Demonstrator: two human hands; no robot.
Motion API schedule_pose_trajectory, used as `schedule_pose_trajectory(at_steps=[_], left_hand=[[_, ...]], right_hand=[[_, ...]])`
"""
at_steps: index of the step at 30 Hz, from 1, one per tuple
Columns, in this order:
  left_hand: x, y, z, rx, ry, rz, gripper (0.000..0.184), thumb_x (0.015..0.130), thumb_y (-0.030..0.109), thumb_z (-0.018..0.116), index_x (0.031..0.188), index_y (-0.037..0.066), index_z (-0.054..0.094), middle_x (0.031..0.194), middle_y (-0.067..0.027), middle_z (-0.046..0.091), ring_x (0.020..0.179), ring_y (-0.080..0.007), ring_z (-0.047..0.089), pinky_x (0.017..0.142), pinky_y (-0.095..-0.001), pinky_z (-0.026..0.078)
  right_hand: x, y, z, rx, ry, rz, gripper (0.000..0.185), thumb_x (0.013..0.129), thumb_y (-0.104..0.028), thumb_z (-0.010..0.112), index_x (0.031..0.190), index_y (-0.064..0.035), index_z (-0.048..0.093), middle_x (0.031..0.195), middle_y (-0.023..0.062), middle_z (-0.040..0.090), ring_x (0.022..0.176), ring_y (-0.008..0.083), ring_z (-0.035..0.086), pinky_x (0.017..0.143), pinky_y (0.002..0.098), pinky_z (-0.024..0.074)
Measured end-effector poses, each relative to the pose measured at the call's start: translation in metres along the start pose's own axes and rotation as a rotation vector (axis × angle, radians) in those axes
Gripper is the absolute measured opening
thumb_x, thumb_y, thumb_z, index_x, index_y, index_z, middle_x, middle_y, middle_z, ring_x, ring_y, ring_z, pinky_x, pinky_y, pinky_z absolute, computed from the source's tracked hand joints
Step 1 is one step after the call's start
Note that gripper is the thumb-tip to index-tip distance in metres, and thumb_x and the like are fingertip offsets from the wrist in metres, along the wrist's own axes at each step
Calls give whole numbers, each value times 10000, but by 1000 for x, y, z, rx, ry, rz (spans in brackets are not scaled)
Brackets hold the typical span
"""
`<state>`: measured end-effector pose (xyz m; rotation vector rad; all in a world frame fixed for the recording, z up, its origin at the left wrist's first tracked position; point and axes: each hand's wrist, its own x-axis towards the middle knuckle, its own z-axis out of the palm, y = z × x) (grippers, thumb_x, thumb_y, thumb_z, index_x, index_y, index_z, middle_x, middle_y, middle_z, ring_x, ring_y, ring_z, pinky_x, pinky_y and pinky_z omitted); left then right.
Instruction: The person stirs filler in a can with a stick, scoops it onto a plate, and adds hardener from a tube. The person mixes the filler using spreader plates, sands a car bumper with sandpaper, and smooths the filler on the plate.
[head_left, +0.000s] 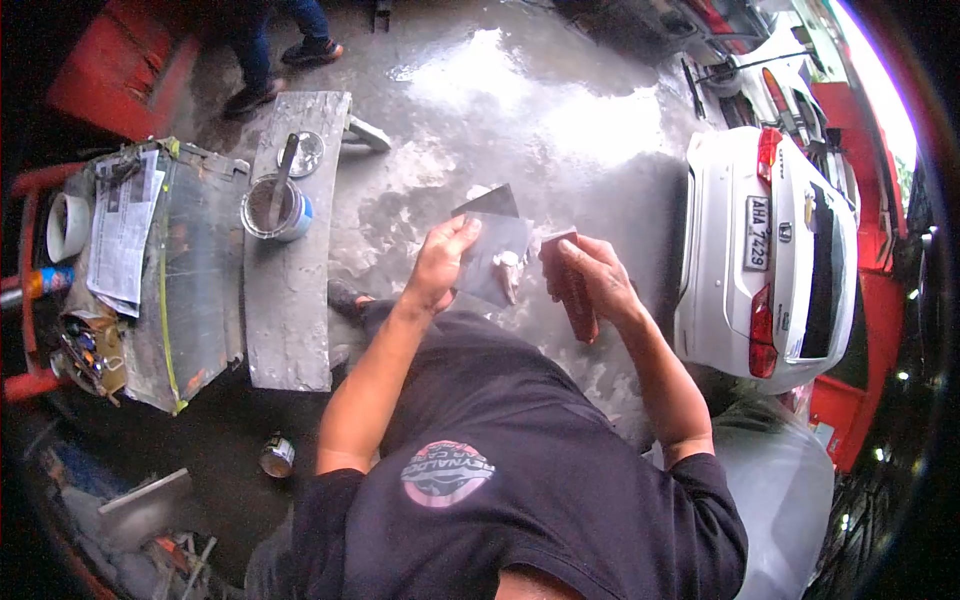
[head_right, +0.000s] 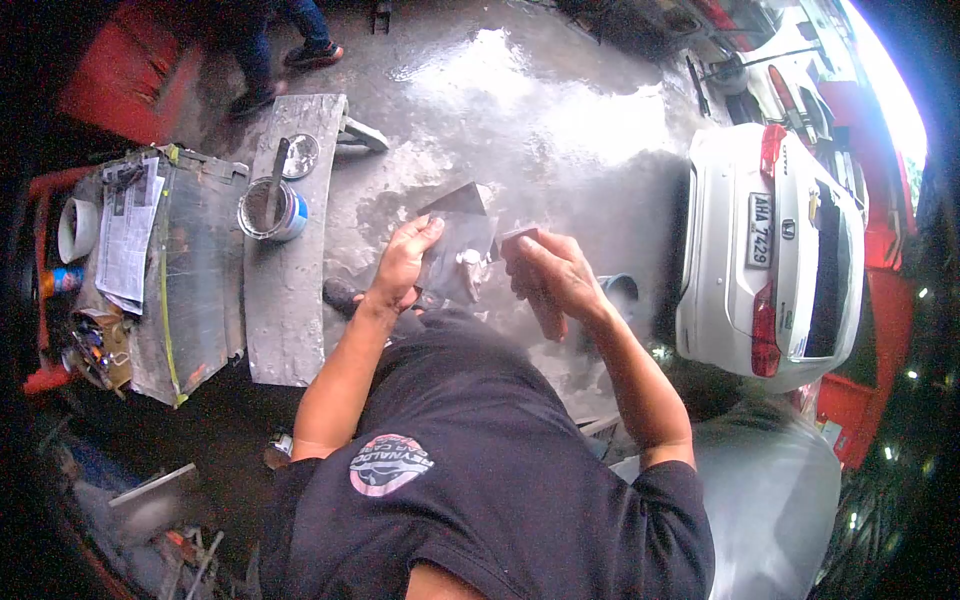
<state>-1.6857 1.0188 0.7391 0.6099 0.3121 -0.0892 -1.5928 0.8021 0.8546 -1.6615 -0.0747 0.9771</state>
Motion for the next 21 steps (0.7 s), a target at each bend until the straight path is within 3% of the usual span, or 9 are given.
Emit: schedule_pose_trajectory(at_steps=[10,12,21], left_hand=[[7,-5,-10,-47,-25,-47,292,1118,182,498,1200,-51,654,1049,-92,728,883,-141,699,797,-293,595],[10,-6,-12,-49,-28,-58,289,1117,179,498,1201,-50,654,1050,-92,728,889,-141,699,798,-294,595],[21,-1,-12,-52,-9,-97,290,1109,181,521,1240,-43,650,1089,-76,726,934,-139,703,840,-290,583]], right_hand=[[8,3,2,-192,22,0,274,1055,-221,602,1102,36,687,856,90,690,702,166,670,615,340,577],[7,-8,9,-207,94,95,260,1024,-210,662,1095,39,688,840,79,685,694,160,666,626,332,571],[11,-14,4,-206,65,31,257,936,-141,767,1096,49,698,835,88,702,687,169,674,652,329,570]])
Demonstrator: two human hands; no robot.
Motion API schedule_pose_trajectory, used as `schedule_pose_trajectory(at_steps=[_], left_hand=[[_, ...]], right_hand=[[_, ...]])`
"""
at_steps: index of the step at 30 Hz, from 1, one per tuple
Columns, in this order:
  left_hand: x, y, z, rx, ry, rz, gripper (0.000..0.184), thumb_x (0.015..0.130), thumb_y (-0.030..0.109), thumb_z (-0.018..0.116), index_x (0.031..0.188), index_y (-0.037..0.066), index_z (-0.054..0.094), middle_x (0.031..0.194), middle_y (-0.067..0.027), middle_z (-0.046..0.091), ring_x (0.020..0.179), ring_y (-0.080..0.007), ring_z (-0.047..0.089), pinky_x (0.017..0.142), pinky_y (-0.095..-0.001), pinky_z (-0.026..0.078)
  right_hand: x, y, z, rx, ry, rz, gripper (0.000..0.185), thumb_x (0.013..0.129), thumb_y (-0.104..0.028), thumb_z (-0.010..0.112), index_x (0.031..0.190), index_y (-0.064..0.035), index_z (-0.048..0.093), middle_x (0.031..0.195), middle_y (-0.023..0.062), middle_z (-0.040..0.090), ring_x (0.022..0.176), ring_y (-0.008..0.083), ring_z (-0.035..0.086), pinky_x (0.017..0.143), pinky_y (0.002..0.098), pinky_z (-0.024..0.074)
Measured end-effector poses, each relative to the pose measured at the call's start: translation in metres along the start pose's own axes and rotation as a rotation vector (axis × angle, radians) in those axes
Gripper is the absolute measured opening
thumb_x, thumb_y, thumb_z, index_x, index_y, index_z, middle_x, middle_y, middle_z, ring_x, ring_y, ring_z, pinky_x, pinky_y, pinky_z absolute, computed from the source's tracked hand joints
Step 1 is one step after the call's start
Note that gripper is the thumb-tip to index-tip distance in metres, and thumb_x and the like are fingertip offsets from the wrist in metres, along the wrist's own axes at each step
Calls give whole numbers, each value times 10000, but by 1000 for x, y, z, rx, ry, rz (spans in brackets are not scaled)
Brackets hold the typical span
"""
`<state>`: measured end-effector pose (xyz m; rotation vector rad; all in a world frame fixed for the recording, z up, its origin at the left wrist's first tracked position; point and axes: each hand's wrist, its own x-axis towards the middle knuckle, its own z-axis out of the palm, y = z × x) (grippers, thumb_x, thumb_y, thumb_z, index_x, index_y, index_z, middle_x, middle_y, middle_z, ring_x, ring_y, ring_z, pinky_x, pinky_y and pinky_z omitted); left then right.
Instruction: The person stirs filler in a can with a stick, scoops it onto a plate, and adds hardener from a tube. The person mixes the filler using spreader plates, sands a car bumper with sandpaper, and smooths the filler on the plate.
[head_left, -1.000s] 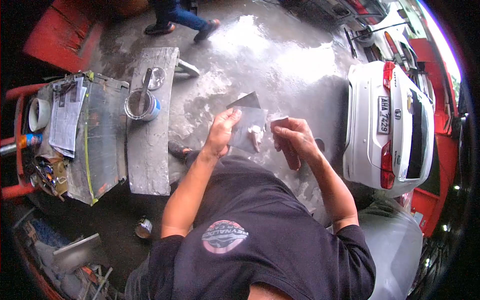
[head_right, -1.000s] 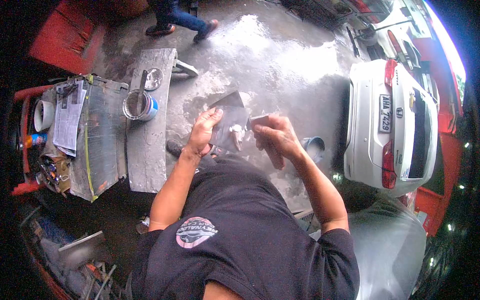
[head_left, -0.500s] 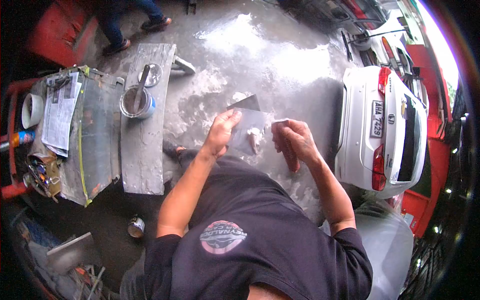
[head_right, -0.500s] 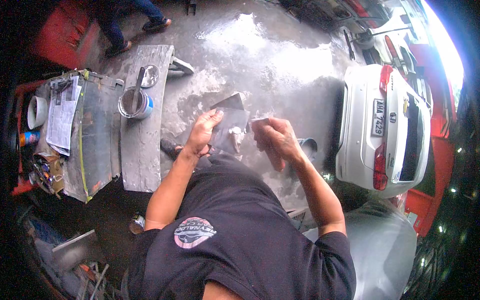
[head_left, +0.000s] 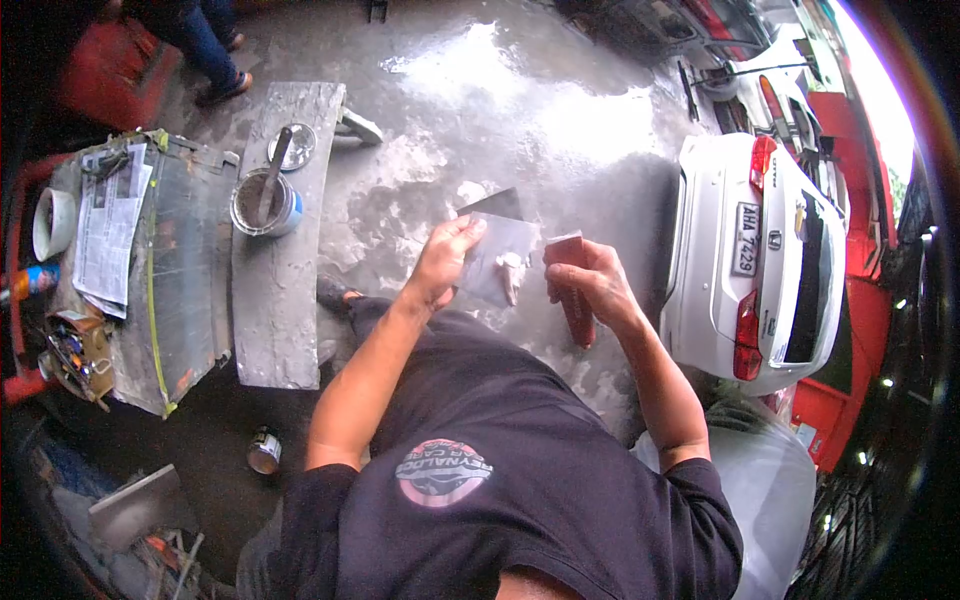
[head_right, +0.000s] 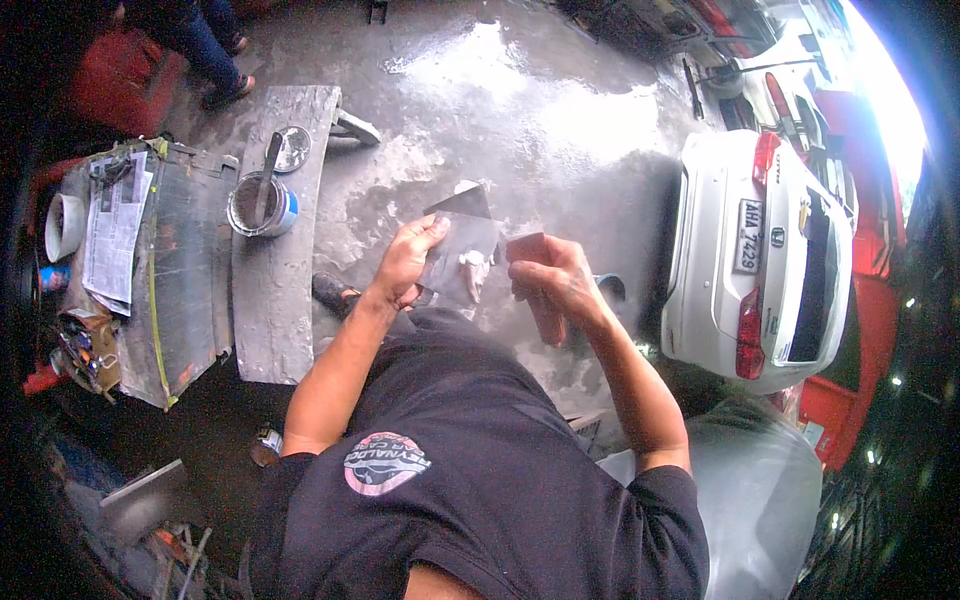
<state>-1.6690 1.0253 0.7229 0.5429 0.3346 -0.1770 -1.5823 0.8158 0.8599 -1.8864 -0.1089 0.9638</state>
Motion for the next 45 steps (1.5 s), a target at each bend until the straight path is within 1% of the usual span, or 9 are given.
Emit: schedule_pose_trajectory(at_steps=[2,9,13,15,17,27,29,32,45], left_hand=[[5,-2,-2,0,-64,8,267,1107,176,517,1218,-33,640,1086,-71,721,922,-129,690,816,-289,581],[3,6,6,-5,-45,16,259,1110,178,517,1195,-30,644,1056,-64,718,910,-121,689,823,-285,576],[2,10,4,11,-70,2,262,1098,194,558,1224,-11,662,1096,-39,727,955,-113,685,861,-275,558],[3,10,4,6,-72,-6,264,1098,196,558,1223,-12,662,1093,-38,727,949,-113,685,859,-275,558],[4,12,5,11,-54,5,269,1116,177,503,1189,-42,642,1038,-87,726,872,-128,698,787,-281,593],[4,18,-1,1,-61,20,267,1118,168,499,1188,-44,645,1042,-75,730,865,-112,690,781,-264,580],[4,19,-7,38,-91,18,292,1112,222,536,1232,-15,655,1047,-30,719,916,-101,677,843,-268,550],[1,23,-5,32,-66,13,283,1112,218,536,1219,-14,658,1042,-20,712,913,-92,668,840,-262,542],[-2,32,-19,-4,-81,28,292,1110,221,541,1242,-14,655,1095,-38,720,974,-96,669,881,-257,534]], right_hand=[[2,-1,0,18,-10,-5,260,935,-142,771,1094,51,700,835,91,705,688,172,679,648,334,575],[8,-7,-1,-40,-16,25,284,937,-156,780,1101,65,708,826,95,703,666,177,681,614,340,585],[11,-16,1,-60,-17,65,291,937,-153,775,1108,72,709,821,98,700,667,176,678,614,342,588],[12,-21,3,-125,-11,108,306,926,-138,704,1140,80,719,871,114,715,721,190,691,656,342,584],[15,-21,4,-112,-4,110,298,937,-136,719,1139,83,714,843,108,706,687,182,679,629,340,583],[20,-46,21,-195,-3,168,280,970,-130,683,1148,84,714,806,78,678,660,147,649,606,311,569],[23,-45,22,-195,-4,180,284,975,-138,686,1156,78,717,814,74,678,673,143,649,609,307,568],[27,-44,22,-233,-23,186,310,981,-152,670,1195,68,714,846,90,690,680,151,649,614,310,562],[36,-61,37,-322,-70,165,335,993,-197,654,1208,45,737,845,102,699,656,149,647,580,303,535]])
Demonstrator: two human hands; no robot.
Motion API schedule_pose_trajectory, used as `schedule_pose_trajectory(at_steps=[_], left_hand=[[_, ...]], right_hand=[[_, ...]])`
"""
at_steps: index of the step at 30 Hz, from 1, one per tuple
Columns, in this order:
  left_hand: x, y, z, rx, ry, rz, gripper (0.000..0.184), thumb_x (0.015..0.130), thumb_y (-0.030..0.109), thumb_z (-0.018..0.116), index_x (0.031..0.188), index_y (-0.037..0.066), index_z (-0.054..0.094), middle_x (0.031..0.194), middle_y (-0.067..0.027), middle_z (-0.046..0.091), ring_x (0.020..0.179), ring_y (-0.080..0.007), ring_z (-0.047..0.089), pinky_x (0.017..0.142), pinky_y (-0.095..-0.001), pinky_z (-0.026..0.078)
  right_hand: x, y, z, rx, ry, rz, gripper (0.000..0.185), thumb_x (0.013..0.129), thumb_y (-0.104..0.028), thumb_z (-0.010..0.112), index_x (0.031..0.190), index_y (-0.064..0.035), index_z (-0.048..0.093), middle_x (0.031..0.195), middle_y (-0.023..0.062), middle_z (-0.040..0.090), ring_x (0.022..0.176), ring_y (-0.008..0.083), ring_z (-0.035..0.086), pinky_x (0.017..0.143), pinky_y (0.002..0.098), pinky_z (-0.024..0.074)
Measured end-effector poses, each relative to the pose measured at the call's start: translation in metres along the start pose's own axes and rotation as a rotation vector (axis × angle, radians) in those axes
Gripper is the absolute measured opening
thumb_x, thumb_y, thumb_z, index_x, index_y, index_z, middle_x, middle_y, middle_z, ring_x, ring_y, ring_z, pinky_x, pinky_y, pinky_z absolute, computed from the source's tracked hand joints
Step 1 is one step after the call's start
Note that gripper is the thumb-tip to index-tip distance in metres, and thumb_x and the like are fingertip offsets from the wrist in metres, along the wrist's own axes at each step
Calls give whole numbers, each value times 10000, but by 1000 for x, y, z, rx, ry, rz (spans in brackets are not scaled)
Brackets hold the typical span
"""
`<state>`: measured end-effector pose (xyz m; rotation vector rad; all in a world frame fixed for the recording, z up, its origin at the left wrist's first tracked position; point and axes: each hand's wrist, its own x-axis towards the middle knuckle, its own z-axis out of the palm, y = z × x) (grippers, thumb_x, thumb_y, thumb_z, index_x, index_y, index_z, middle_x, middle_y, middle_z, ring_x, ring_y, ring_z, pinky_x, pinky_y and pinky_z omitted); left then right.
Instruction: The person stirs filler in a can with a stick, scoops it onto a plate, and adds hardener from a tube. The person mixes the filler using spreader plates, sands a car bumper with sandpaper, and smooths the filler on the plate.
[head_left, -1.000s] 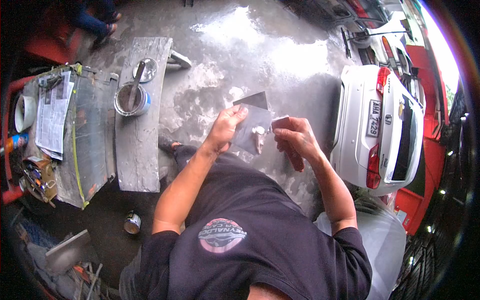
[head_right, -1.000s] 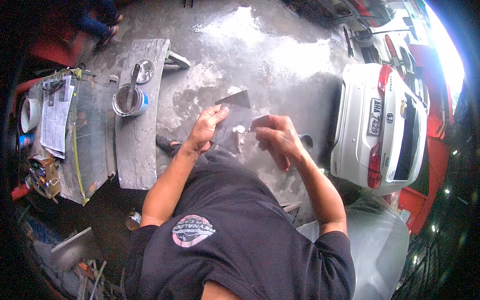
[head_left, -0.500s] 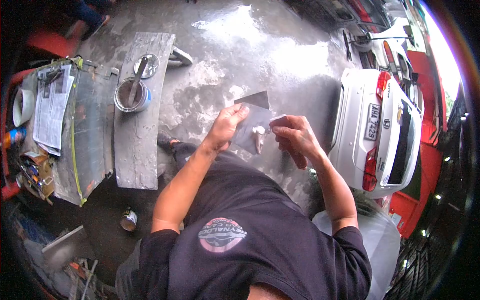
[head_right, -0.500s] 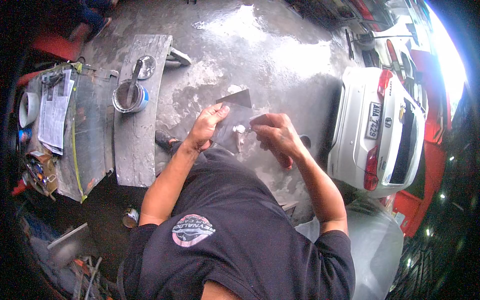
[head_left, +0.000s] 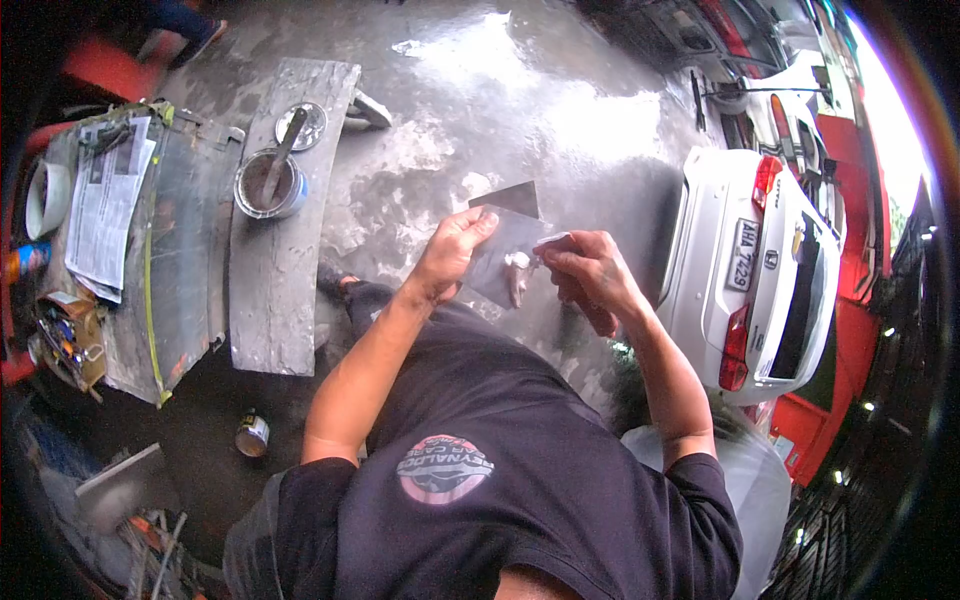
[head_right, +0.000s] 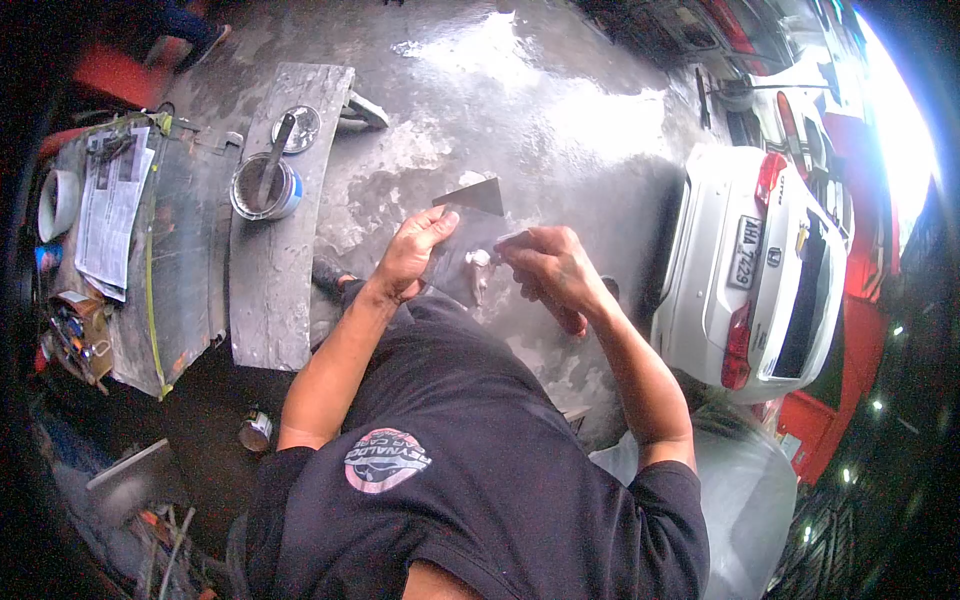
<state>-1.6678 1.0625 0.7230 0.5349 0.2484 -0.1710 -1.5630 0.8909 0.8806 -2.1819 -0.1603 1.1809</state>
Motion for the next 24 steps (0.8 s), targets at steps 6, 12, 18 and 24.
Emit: schedule_pose_trajectory(at_steps=[6,12,18,24], left_hand=[[-2,6,-8,10,8,32,320,1108,242,554,1261,-23,645,1114,-43,722,991,-105,671,900,-267,532],[-8,17,-12,-4,21,18,332,1110,254,551,1271,-23,636,1099,-45,722,979,-107,676,883,-259,536],[-12,26,-18,-11,33,43,310,1116,234,527,1263,-14,641,1082,-42,718,973,-102,677,873,-259,542],[-14,32,-38,-114,71,56,282,1113,213,521,1254,-1,640,1085,-65,727,982,-131,702,881,-285,575]], right_hand=[[5,-10,5,-34,6,-25,316,976,-189,658,1186,27,754,844,90,698,647,132,637,569,292,531],[13,-17,12,-66,-4,-62,313,974,-186,652,1183,19,761,820,84,695,632,128,632,563,290,530],[17,-29,20,-143,-6,-63,303,975,-182,649,1183,0,772,810,80,700,624,144,633,587,316,542],[19,-48,22,-486,36,-333,280,986,-129,620,1185,36,729,845,64,712,741,151,699,675,312,576]])
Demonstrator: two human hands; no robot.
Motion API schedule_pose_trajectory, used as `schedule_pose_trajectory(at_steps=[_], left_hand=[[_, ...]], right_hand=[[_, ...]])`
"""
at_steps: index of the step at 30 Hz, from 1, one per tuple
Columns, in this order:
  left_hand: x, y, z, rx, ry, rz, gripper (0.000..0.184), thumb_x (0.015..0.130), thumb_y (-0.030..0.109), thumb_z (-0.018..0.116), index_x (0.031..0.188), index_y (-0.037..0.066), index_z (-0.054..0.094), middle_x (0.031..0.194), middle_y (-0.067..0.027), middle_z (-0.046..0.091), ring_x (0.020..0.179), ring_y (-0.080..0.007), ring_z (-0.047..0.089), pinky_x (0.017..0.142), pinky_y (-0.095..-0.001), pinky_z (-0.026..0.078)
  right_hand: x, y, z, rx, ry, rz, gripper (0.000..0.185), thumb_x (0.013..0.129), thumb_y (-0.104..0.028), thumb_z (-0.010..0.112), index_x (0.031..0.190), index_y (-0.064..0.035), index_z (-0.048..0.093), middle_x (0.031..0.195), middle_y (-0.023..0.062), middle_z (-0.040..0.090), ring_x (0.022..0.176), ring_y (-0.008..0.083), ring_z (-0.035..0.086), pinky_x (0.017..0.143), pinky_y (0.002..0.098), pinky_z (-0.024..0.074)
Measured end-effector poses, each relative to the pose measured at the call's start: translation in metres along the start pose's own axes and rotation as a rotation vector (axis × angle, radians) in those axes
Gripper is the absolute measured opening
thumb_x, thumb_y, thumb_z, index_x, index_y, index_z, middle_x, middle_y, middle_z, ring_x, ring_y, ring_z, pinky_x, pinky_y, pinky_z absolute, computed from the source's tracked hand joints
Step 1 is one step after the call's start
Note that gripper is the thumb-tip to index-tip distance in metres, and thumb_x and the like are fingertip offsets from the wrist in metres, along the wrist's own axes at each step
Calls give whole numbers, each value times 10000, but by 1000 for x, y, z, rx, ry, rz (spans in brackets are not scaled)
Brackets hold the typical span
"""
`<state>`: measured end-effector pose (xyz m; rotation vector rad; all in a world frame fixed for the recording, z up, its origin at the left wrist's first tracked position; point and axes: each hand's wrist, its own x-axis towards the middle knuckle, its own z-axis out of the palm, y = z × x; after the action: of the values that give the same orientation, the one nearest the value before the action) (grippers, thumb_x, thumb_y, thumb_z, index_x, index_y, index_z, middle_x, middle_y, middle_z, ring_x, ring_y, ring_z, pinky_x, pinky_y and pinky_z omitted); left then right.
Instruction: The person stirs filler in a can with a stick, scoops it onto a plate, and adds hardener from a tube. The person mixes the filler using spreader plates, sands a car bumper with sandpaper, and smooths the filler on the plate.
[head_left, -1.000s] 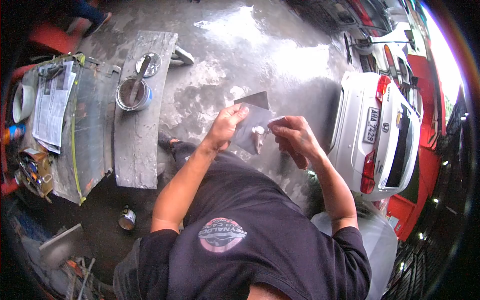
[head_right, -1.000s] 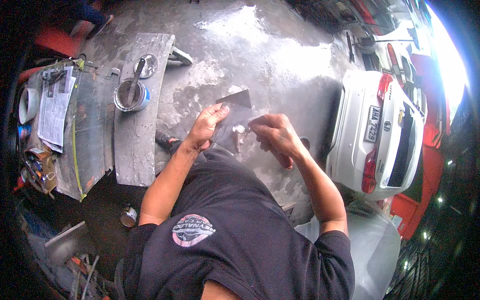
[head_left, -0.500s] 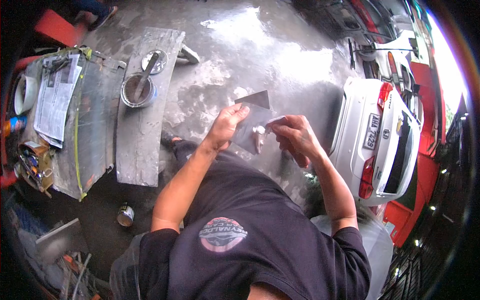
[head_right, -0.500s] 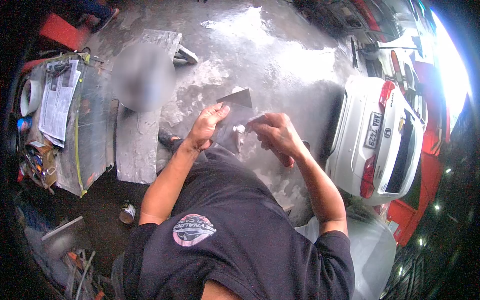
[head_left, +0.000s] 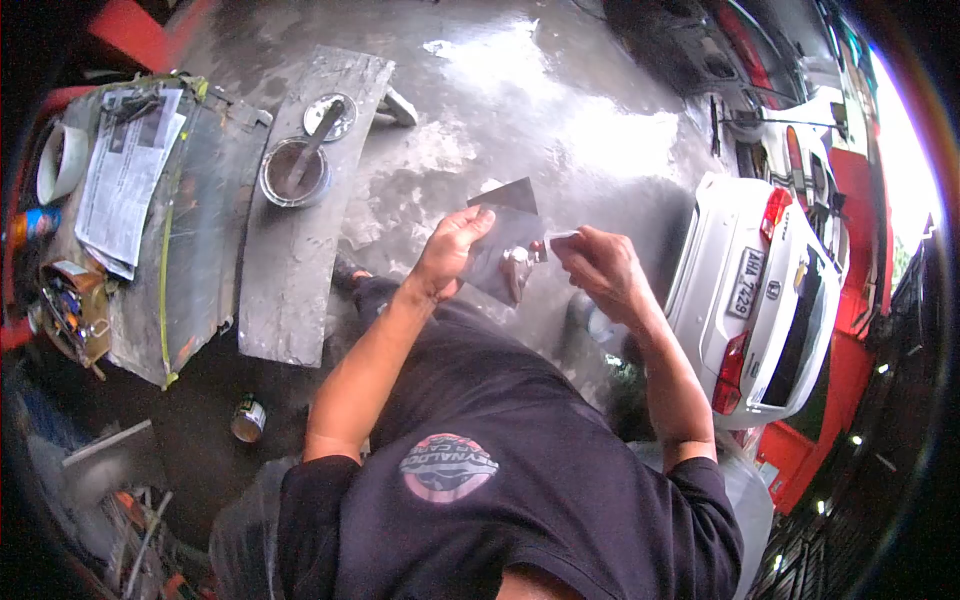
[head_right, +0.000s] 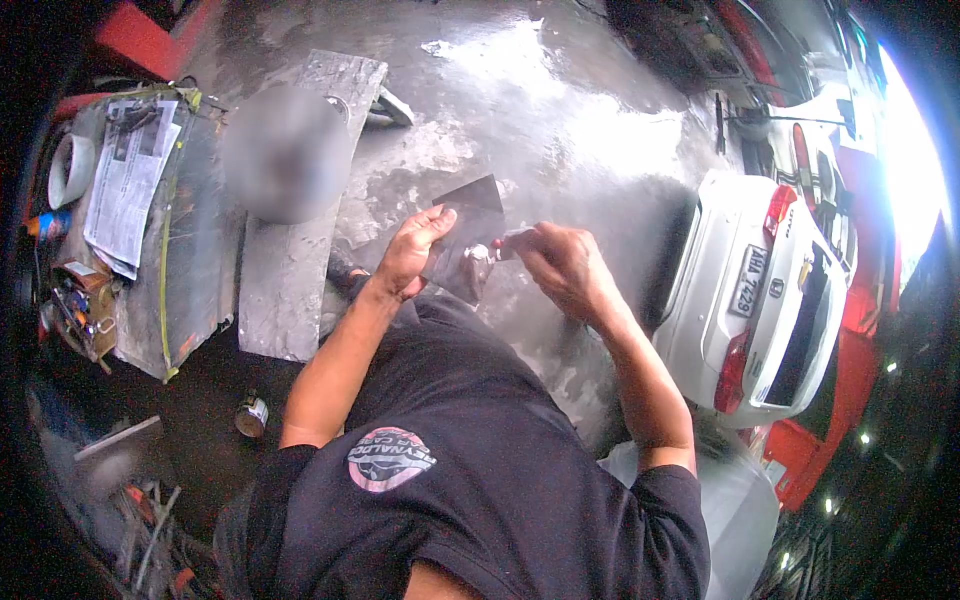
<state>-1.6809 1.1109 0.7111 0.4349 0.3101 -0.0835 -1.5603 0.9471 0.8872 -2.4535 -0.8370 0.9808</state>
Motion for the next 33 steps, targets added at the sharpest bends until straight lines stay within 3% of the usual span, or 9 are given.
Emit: schedule_pose_trajectory(at_steps=[8,11,17,19,21,25,29,32,33], left_hand=[[-50,8,-112,-222,317,151,364,1094,283,554,1314,-2,607,1213,-168,724,1022,-269,747,884,-411,633],[-103,13,-162,-312,486,247,410,1086,318,561,1342,0,602,1220,-182,721,1092,-303,725,941,-455,602],[-208,0,-246,-263,890,352,417,1106,287,505,1360,-27,609,1275,-182,703,1151,-321,699,1012,-466,556],[-234,-17,-267,-283,1021,357,414,1095,298,521,1365,-4,607,1279,-169,699,1160,-332,688,1020,-483,547],[-245,-30,-276,-314,1116,376,401,1091,290,531,1365,7,607,1278,-161,698,1147,-334,686,1007,-493,546],[-242,-58,-298,-414,1218,433,407,1086,295,547,1367,7,606,1283,-164,694,1137,-339,681,995,-499,544],[-222,-56,-300,-454,968,455,446,1076,306,582,1397,-4,588,1313,-175,679,1197,-349,649,1052,-516,504],[-201,-51,-293,-485,973,494,447,1078,282,585,1415,-12,564,1364,-165,652,1235,-343,631,1084,-510,486],[-190,-43,-285,-437,963,510,446,1080,273,583,1421,-13,556,1379,-160,643,1247,-339,625,1091,-504,482]], right_hand=[[79,-2,51,692,135,-239,345,1052,-233,566,1221,53,661,924,149,732,854,201,715,818,358,581],[154,12,119,892,-133,-64,350,1052,-259,593,1183,57,667,920,130,720,831,198,698,798,364,569],[310,67,408,355,-243,-174,351,1020,-354,641,1122,-32,735,915,207,743,934,290,758,820,434,571],[342,14,445,144,-675,106,359,1024,-405,657,1115,-75,765,931,161,770,918,282,749,821,466,564],[373,39,552,21,-476,-409,407,1005,-480,653,1079,-98,769,970,166,766,940,347,738,823,490,558],[421,66,707,-52,-359,-649,434,968,-492,672,1132,-98,749,1002,183,755,961,422,710,829,498,560],[415,36,661,-375,-446,-671,437,972,-427,672,1195,-53,711,1076,212,737,994,416,716,832,498,568],[360,16,551,354,-223,-475,418,895,-207,639,1252,8,679,1085,230,738,991,370,727,880,436,565],[342,19,510,495,-445,-431,464,903,-163,642,1338,-2,631,1150,189,739,1038,305,724,931,417,558]])
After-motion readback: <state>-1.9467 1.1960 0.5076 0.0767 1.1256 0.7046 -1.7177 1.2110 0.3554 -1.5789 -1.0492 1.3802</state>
